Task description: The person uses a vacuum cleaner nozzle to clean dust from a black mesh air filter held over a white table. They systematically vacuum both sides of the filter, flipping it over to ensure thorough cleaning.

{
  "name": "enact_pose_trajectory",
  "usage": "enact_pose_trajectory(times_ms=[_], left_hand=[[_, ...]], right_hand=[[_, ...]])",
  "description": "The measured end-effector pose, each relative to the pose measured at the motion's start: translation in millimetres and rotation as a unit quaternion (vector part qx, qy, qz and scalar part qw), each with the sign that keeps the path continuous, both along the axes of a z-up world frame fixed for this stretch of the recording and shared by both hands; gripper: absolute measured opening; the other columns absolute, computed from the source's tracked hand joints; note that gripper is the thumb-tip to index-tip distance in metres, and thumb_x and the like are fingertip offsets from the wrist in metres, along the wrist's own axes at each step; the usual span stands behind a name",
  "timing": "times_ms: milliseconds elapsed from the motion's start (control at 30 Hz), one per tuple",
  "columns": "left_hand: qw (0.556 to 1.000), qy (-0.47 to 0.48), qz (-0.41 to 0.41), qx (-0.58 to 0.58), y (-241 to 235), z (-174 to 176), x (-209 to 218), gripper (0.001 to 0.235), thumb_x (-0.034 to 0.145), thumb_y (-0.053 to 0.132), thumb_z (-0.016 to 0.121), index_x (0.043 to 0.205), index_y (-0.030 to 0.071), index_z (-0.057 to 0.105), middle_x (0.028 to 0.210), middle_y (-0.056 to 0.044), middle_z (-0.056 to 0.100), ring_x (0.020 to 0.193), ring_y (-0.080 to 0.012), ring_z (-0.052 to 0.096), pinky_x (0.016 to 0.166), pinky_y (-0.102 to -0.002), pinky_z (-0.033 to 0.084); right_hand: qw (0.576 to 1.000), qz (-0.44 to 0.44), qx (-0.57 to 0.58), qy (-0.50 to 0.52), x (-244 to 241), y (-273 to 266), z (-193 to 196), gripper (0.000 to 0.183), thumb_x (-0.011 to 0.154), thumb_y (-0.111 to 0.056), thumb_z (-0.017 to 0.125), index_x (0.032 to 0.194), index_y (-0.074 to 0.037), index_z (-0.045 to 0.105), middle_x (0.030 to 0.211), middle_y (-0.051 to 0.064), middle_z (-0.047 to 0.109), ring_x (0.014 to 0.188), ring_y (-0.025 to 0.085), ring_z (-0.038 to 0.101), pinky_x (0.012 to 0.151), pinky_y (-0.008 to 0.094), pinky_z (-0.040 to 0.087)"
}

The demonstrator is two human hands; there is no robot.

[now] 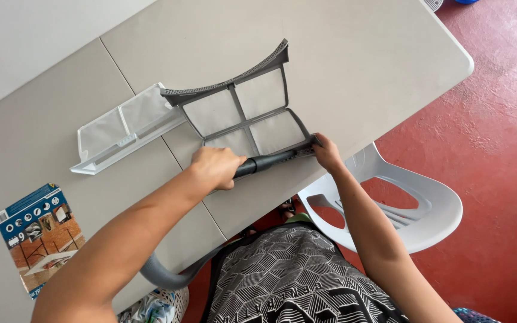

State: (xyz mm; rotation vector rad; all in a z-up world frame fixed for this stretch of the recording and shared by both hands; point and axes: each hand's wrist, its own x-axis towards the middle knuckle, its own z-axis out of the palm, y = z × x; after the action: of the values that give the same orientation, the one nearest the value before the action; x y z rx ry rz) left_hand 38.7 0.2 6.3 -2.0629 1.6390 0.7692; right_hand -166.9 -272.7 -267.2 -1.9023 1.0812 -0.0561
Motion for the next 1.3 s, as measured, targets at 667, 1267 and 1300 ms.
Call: enact_pose_trajectory(times_ms=[667, 1267, 1300], left_hand=[[0.972, 0.138, 0.19, -0.029, 3, 8, -44, 0.071, 0.091, 0.031, 0.059, 0.159, 0.024, 0.041, 0.12, -0.019, 0.073, 0.112, -0.0369, 0.072, 0.092, -0.047, 0.057], [0.989, -0.009, 0.008, -0.146, 5, -52, -47, 0.069, 0.084, 0.014, 0.065, 0.151, 0.015, 0.052, 0.071, -0.012, 0.073, 0.058, -0.0237, 0.07, 0.051, -0.036, 0.056], [0.985, -0.056, -0.035, -0.157, 1, -46, -47, 0.07, 0.081, 0.009, 0.069, 0.15, 0.013, 0.054, 0.064, -0.008, 0.071, 0.05, -0.0188, 0.066, 0.041, -0.033, 0.051]], right_hand=[[0.891, -0.139, 0.349, -0.256, 26, -1, 49, 0.037, 0.107, -0.031, 0.059, 0.124, 0.001, 0.06, 0.104, 0.019, 0.065, 0.096, 0.034, 0.071, 0.088, 0.057, 0.063], [0.939, -0.091, 0.287, -0.166, 28, -19, 26, 0.021, 0.105, -0.021, 0.061, 0.117, -0.003, 0.065, 0.098, 0.019, 0.063, 0.091, 0.038, 0.071, 0.079, 0.058, 0.065], [0.946, -0.059, 0.281, -0.15, 29, -19, 28, 0.023, 0.106, -0.014, 0.054, 0.122, 0.0, 0.063, 0.107, 0.025, 0.061, 0.098, 0.046, 0.069, 0.08, 0.061, 0.065]])
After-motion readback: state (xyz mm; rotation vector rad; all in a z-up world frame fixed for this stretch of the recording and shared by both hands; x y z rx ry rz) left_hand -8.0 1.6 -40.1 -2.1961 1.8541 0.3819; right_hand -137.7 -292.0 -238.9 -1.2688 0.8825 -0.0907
